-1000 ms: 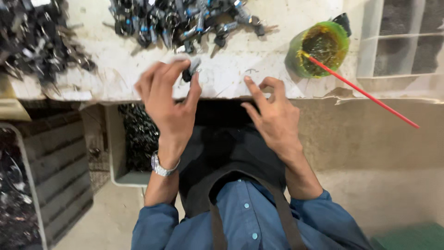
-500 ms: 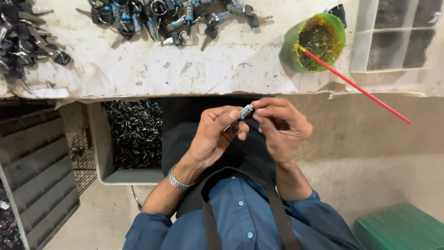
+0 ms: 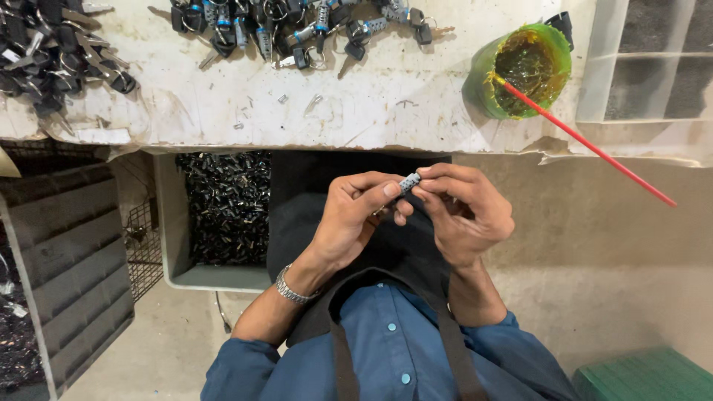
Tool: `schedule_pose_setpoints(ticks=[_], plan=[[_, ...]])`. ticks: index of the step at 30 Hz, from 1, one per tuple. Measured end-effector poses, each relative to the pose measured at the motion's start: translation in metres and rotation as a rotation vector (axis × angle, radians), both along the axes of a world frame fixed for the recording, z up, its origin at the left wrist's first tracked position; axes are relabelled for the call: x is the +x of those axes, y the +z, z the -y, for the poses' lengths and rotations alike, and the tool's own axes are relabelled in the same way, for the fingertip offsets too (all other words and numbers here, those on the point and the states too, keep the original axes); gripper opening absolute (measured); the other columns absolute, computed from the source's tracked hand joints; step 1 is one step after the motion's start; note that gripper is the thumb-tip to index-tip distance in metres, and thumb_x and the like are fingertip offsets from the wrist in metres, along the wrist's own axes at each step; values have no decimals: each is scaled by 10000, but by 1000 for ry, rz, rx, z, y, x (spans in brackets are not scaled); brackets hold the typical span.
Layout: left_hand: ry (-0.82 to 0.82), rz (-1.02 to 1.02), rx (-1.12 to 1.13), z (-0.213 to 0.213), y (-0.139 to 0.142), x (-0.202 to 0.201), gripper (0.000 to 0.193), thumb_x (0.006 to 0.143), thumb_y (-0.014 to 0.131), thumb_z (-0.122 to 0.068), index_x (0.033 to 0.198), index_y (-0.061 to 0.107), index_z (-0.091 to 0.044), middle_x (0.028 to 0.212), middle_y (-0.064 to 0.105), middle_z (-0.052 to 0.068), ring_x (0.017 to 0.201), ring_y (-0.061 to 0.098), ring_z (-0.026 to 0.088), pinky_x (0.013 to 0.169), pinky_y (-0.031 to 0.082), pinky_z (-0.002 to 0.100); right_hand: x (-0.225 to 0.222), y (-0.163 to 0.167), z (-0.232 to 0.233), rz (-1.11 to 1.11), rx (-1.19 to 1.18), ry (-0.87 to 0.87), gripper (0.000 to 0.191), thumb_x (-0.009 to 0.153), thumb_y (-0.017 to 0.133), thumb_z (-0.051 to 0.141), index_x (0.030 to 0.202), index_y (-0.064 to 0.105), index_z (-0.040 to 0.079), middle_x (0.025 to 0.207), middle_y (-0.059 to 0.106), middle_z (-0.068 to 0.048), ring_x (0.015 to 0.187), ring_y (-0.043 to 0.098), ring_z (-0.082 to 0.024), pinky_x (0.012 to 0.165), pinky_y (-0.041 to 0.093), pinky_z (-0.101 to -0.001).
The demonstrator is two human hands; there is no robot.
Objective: The person picks small metal components one at a time from the workbench, applies a yellow substance to each component with a brush dipped in a cup, and places the treated components into piles on the bench.
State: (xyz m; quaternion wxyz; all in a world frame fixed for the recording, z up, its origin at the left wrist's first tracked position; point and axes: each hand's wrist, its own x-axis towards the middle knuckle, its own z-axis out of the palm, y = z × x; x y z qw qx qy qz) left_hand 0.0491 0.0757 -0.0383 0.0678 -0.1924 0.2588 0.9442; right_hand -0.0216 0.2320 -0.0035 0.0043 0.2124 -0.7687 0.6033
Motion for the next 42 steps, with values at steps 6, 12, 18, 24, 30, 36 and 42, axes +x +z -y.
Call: schedule_pose_setpoints(ticks=[6,12,18,24,30,36,42], plan=[[-15,-39,-457,2,15,-1,215,1006,697,-73,1167,733,65,966,759,116,853,702,137,772,559,275,-17,-16,-12,635,-392,187,318,842,810,-43,1128,687,25,971,682,-72,767,618,-68,620,471,-179],[-100,-339,-1088,-1,32,-13,254,974,716,-34,1222,716,18,1058,772,90,985,728,142,888,578,266,-30,-21,-41,411,-270,108,140,999,784,-34,1075,667,-44,972,618,-106,749,547,-79,626,418,-217],[-47,-352,-1044,-6,43,-26,302,944,731,20,1244,703,18,1105,778,103,1012,737,162,923,577,268,-52,1,-62,240,-524,-331,237,1108,587,224,1239,590,27,937,666,-145,559,478,-83,452,383,-235],[153,-363,-1380,6,57,-28,301,889,821,6,1173,721,20,1058,766,106,969,755,183,893,591,282,-44,11,-70,78,-575,-519,276,1170,515,277,1177,584,9,886,649,-171,520,437,-108,415,331,-236],[334,-380,-1456,16,51,-28,326,865,871,-3,1151,716,5,1040,749,115,938,731,226,863,592,314,-18,-10,-67,384,-671,-402,273,1139,516,285,1100,590,26,877,636,-135,493,377,-98,401,284,-222],[358,-365,-1462,20,49,-25,345,863,879,-3,1167,716,2,1033,745,104,946,723,228,872,587,317,-9,-23,-61,494,-711,-324,251,1121,496,280,1128,591,48,871,634,-125,470,360,-88,399,286,-222],[365,-375,-1480,23,49,-25,348,855,887,-1,1160,721,3,1019,741,107,928,714,231,854,581,319,-11,-19,-62,334,-624,-428,263,1098,473,256,1101,588,19,852,645,-150,485,395,-125,392,309,-239]])
